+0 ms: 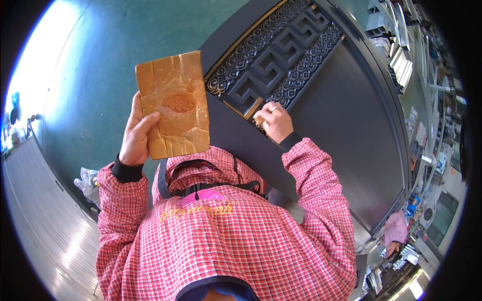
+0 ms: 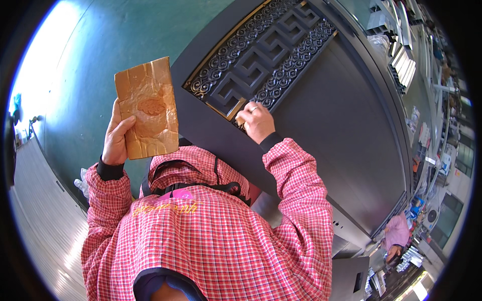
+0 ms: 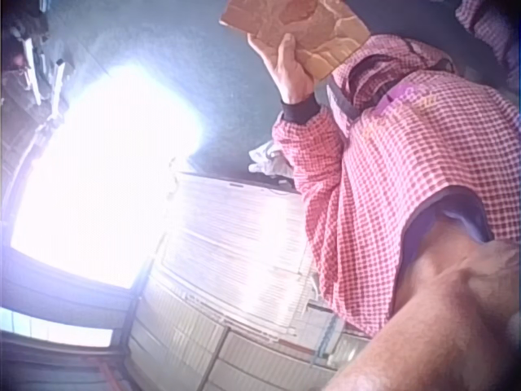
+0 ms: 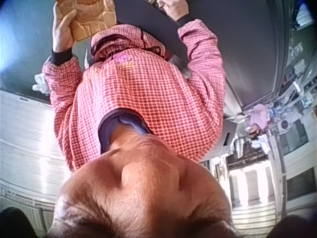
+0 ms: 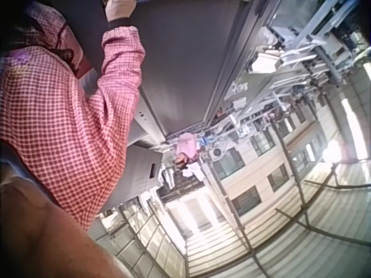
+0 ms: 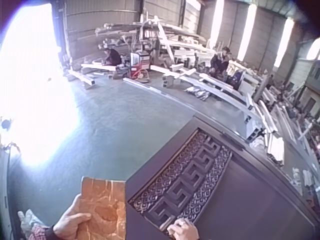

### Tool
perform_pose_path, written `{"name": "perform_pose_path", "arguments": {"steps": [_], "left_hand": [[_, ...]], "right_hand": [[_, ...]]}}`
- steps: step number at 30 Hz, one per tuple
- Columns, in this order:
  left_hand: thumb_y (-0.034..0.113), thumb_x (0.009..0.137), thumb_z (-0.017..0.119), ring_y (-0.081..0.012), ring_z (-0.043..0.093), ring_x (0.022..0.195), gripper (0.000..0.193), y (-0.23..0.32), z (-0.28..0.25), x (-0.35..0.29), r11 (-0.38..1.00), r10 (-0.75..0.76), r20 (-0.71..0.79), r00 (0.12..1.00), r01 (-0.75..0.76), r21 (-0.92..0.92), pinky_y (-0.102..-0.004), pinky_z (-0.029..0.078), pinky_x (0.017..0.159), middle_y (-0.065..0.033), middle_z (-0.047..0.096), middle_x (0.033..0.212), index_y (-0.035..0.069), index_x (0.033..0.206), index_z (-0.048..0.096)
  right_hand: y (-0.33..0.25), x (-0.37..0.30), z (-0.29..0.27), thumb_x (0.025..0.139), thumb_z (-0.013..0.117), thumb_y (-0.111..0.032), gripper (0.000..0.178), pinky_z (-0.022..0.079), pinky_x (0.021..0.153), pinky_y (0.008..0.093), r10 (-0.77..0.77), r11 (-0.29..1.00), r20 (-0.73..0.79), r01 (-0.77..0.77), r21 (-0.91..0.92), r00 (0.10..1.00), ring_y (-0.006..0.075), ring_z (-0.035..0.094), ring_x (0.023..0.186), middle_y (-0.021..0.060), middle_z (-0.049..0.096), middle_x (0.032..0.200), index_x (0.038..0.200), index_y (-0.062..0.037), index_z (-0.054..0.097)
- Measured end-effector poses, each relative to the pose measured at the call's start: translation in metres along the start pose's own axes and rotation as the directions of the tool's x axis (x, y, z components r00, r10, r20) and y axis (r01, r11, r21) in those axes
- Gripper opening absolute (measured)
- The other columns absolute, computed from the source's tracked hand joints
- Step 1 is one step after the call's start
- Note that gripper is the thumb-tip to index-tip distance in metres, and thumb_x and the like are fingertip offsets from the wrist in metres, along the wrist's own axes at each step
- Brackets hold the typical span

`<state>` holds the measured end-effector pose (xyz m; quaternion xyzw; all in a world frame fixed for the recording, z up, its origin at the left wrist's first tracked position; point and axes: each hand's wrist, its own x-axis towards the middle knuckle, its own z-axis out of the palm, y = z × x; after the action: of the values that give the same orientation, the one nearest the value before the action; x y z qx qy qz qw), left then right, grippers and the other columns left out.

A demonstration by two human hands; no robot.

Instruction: The person applies gold leaf to a dark ornate panel using a small sponge. They hold a sheet of gold leaf in one hand and dab the leaf onto the panel's raised patterns with the sponge in the other hand.

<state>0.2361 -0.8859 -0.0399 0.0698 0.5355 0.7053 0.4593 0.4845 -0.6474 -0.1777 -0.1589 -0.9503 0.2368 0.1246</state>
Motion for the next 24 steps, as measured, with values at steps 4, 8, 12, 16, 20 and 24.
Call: {"name": "perform_pose_path", "arguments": {"steps": [4, 8, 12, 16, 20, 24], "left_hand": [[-0.004, 0.091, 0.044, -0.0195, 0.046, 0.125, 0.061, 0.002, 0.0, 0.0, 1.0, -0.014, -0.009, 1.0, 0.014, 0.006, -0.0342, 0.042, 0.102, -0.0103, 0.04, 0.141, 0.008, 0.146, 0.02], [-0.004, 0.091, 0.043, -0.0196, 0.046, 0.125, 0.061, 0.002, 0.0, 0.0, 1.0, -0.014, -0.007, 1.0, 0.014, 0.011, -0.0342, 0.042, 0.102, -0.0104, 0.041, 0.141, 0.008, 0.146, 0.02], [-0.004, 0.091, 0.043, -0.0195, 0.046, 0.124, 0.061, 0.004, 0.002, 0.0, 0.999, -0.016, -0.009, 1.0, 0.016, 0.028, -0.0343, 0.041, 0.103, -0.0103, 0.041, 0.141, 0.008, 0.146, 0.02], [-0.004, 0.092, 0.043, -0.0197, 0.046, 0.124, 0.061, 0.002, -0.002, 0.003, 1.0, -0.018, 0.0, 1.0, 0.018, 0.006, -0.0343, 0.041, 0.103, -0.0102, 0.04, 0.141, 0.008, 0.146, 0.02], [-0.004, 0.092, 0.043, -0.0199, 0.046, 0.125, 0.061, 0.002, 0.0, 0.003, 1.0, -0.017, 0.003, 1.0, 0.017, 0.015, -0.0342, 0.041, 0.103, -0.0103, 0.04, 0.141, 0.008, 0.147, 0.02], [-0.004, 0.092, 0.043, -0.02, 0.046, 0.125, 0.061, 0.002, -0.003, 0.003, 1.0, -0.023, 0.001, 1.0, 0.023, 0.02, -0.0342, 0.041, 0.103, -0.0106, 0.04, 0.141, 0.008, 0.147, 0.02]], "right_hand": [[-0.006, 0.007, -0.013, 0.064, 0.066, 0.002, 0.021, 0.05, 0.074, 0.0359, 0.047, 0.998, -0.008, -0.046, 0.033, 0.999, 0.0235, 0.057, 0.085, 0.0031, 0.054, 0.084, 0.08, -0.0127, 0.065], [0.001, 0.002, -0.002, 0.067, 0.067, -0.001, 0.017, 0.05, 0.076, 0.0358, 0.025, 0.998, 0.001, -0.025, -0.063, 1.0, 0.0237, 0.056, 0.085, 0.0026, 0.054, 0.085, 0.079, -0.0127, 0.065], [0.009, 0.004, -0.011, 0.066, 0.066, 0.001, 0.02, 0.05, 0.077, 0.0354, 0.115, 0.991, -0.037, -0.117, -0.058, 0.993, 0.0245, 0.056, 0.085, 0.0028, 0.055, 0.086, 0.08, -0.0132, 0.066], [0.013, 0.0, -0.013, 0.062, 0.067, 0.006, 0.026, 0.051, 0.074, 0.0352, 0.021, 0.998, -0.004, -0.021, -0.066, 1.0, 0.0252, 0.057, 0.085, 0.003, 0.056, 0.086, 0.081, -0.0129, 0.066], [0.013, 0.004, -0.032, 0.064, 0.066, 0.003, 0.024, 0.049, 0.077, 0.0357, 0.087, 0.996, -0.001, -0.087, -0.008, 0.996, 0.0238, 0.057, 0.085, 0.0024, 0.056, 0.085, 0.08, -0.0147, 0.067], [0.019, -0.013, -0.021, 0.067, 0.064, -0.001, 0.016, 0.048, 0.078, 0.0377, -0.005, 0.997, 0.11, 0.013, -0.079, 0.994, 0.022, 0.057, 0.085, 0.0013, 0.056, 0.083, 0.076, -0.0148, 0.066]]}}
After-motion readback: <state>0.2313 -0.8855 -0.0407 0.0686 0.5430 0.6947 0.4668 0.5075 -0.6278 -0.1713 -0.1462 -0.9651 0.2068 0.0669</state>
